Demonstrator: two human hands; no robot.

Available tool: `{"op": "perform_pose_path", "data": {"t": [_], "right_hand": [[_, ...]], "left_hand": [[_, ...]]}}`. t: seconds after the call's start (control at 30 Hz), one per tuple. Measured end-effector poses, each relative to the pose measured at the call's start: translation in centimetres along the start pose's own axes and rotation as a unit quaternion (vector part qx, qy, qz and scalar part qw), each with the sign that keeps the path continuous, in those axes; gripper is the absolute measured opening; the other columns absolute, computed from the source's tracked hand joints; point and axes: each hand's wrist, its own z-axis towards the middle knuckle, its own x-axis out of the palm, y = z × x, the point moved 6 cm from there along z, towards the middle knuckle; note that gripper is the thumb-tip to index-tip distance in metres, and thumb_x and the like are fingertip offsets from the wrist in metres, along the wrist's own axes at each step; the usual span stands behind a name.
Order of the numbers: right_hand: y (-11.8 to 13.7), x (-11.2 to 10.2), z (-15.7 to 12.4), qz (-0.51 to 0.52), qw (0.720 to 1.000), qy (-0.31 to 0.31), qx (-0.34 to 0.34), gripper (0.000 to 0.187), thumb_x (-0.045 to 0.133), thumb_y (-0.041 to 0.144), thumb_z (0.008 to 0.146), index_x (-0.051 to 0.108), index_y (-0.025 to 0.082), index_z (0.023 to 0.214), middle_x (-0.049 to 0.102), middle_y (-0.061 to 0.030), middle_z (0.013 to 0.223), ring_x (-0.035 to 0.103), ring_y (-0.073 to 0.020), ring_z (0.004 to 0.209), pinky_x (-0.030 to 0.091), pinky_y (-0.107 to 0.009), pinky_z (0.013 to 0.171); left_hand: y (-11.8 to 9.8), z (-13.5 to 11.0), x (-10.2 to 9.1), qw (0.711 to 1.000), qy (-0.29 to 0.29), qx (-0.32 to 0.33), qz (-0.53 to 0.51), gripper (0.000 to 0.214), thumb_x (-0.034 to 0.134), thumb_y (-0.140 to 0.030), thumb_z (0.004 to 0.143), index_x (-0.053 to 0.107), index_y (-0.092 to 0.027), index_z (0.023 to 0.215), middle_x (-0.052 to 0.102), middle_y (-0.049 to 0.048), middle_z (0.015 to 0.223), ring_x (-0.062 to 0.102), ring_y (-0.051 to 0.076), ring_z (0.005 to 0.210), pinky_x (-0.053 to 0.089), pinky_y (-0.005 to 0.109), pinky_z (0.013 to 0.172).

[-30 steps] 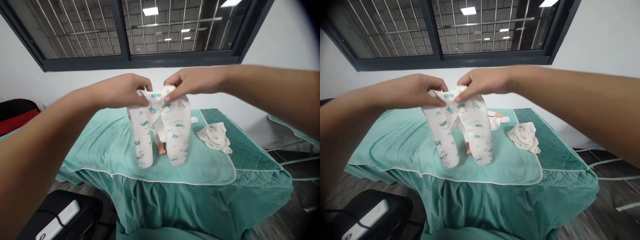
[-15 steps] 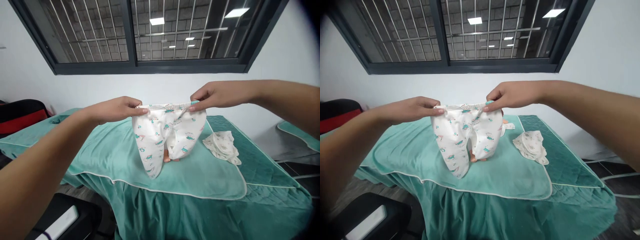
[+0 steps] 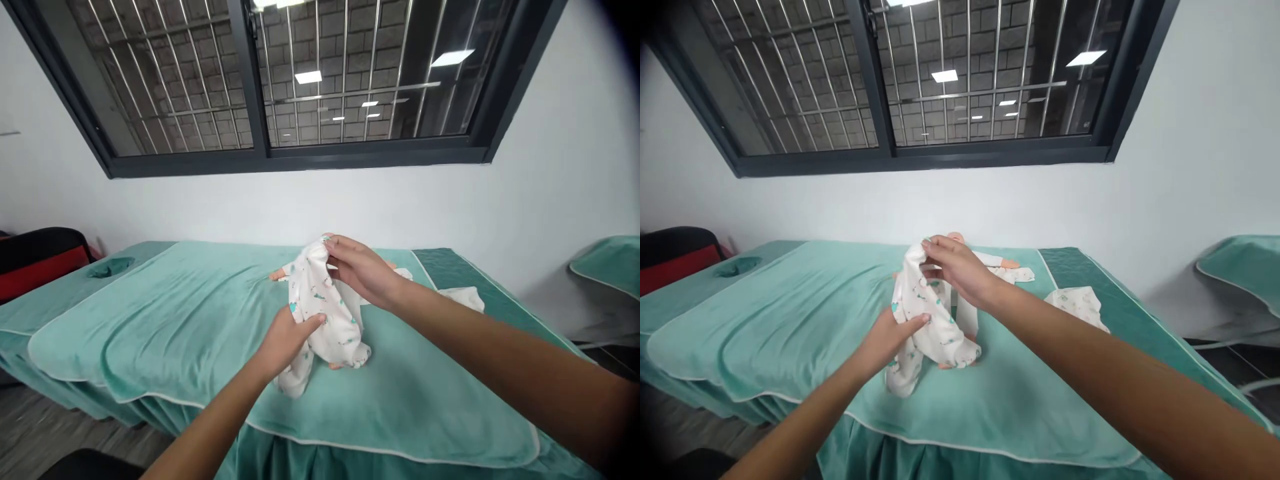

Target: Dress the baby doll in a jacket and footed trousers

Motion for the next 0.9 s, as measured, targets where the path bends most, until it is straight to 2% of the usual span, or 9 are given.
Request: {"op": "perform_pose_path", "data": {"t": [0.17,0.27,0.37,0.47,0.57,0.67,0.73,0.83,0.9], "right_hand": [[-2.3,-4.5,0.7,-0.037,0.996,-0.072,0.021,0.026,0.060,0.047,0.089,0.054,0.022,0.084,0.059,-0.0001,0.095,0.059,-0.0154,0.093,0.048,-0.032,0.086],[-5.3,-7.6,1.6,-0.193,0.973,-0.089,0.084,0.023,0.060,0.046,0.088,0.054,0.023,0.090,0.063,-0.0038,0.106,0.060,-0.0204,0.104,0.047,-0.040,0.093],[-8.0,-11.2,2.8,-0.373,0.918,-0.116,0.069,0.032,0.060,0.041,0.087,0.052,0.023,0.112,0.057,-0.0093,0.130,0.055,-0.0231,0.121,0.043,-0.043,0.103],[-10.4,-15.2,4.4,-0.476,0.862,-0.174,0.027,0.058,0.058,0.042,0.086,0.039,0.019,0.136,0.043,-0.0152,0.145,0.044,-0.0254,0.135,0.037,-0.043,0.112],[-13.0,-19.9,6.7,-0.519,0.820,-0.233,0.060,0.076,0.058,0.048,0.084,0.030,0.012,0.145,0.035,-0.0211,0.151,0.032,-0.0299,0.144,0.026,-0.044,0.119],[-15.1,-24.1,9.5,-0.510,0.814,-0.257,0.110,0.088,0.053,0.058,0.085,0.020,0.009,0.150,0.032,-0.0252,0.153,0.032,-0.0323,0.145,0.028,-0.045,0.117],[-16.0,-26.2,11.4,-0.501,0.816,-0.252,0.141,0.097,0.051,0.065,0.084,0.012,0.010,0.153,0.038,-0.0258,0.150,0.043,-0.0331,0.138,0.035,-0.046,0.112],[-16.9,-28.1,13.6,-0.497,0.817,-0.222,0.192,0.102,0.051,0.073,0.081,0.015,0.011,0.153,0.057,-0.0241,0.135,0.058,-0.0365,0.123,0.041,-0.049,0.105],[-17.1,-28.4,14.8,-0.498,0.816,-0.195,0.219,0.095,0.051,0.076,0.080,0.031,0.013,0.149,0.063,-0.0227,0.129,0.060,-0.0389,0.118,0.042,-0.052,0.102]], "left_hand": [[1.5,1.6,-4.2,0.981,-0.190,0.016,-0.042,0.052,0.063,-0.049,0.083,0.062,-0.017,0.124,0.067,0.0090,0.128,0.062,0.029,0.117,0.051,0.041,0.098],[2.0,4.0,-8.0,0.956,-0.285,0.025,-0.056,0.051,0.062,-0.050,0.082,0.059,-0.019,0.123,0.070,0.0078,0.121,0.066,0.027,0.107,0.054,0.038,0.089],[4.7,6.7,-9.0,0.963,-0.264,-0.051,0.014,0.047,0.060,-0.044,0.081,0.060,-0.018,0.119,0.070,0.0095,0.114,0.066,0.028,0.105,0.053,0.042,0.089],[8.3,8.5,-6.4,0.969,-0.180,-0.114,0.129,0.046,0.063,-0.033,0.075,0.061,-0.013,0.116,0.062,0.0172,0.126,0.056,0.034,0.122,0.044,0.050,0.103],[9.8,9.3,-2.4,0.972,-0.166,-0.052,0.161,0.048,0.060,-0.031,0.078,0.057,-0.015,0.124,0.051,0.0169,0.141,0.044,0.030,0.137,0.032,0.049,0.115],[11.9,10.1,1.9,0.987,-0.092,-0.133,0.003,0.048,0.059,-0.042,0.085,0.055,-0.021,0.127,0.059,0.0126,0.135,0.056,0.029,0.125,0.045,0.047,0.106],[12.6,10.9,3.9,0.971,-0.061,-0.185,-0.135,0.053,0.059,-0.048,0.085,0.054,-0.023,0.131,0.062,0.0121,0.134,0.061,0.029,0.119,0.050,0.043,0.100],[12.7,12.6,5.1,0.943,-0.027,-0.202,-0.263,0.062,0.059,-0.054,0.085,0.049,-0.022,0.137,0.060,0.0135,0.137,0.064,0.029,0.117,0.054,0.038,0.096],[12.7,13.6,5.0,0.951,0.017,-0.208,-0.227,0.068,0.053,-0.061,0.086,0.045,-0.022,0.142,0.059,0.0144,0.139,0.064,0.028,0.118,0.055,0.036,0.095]]}}
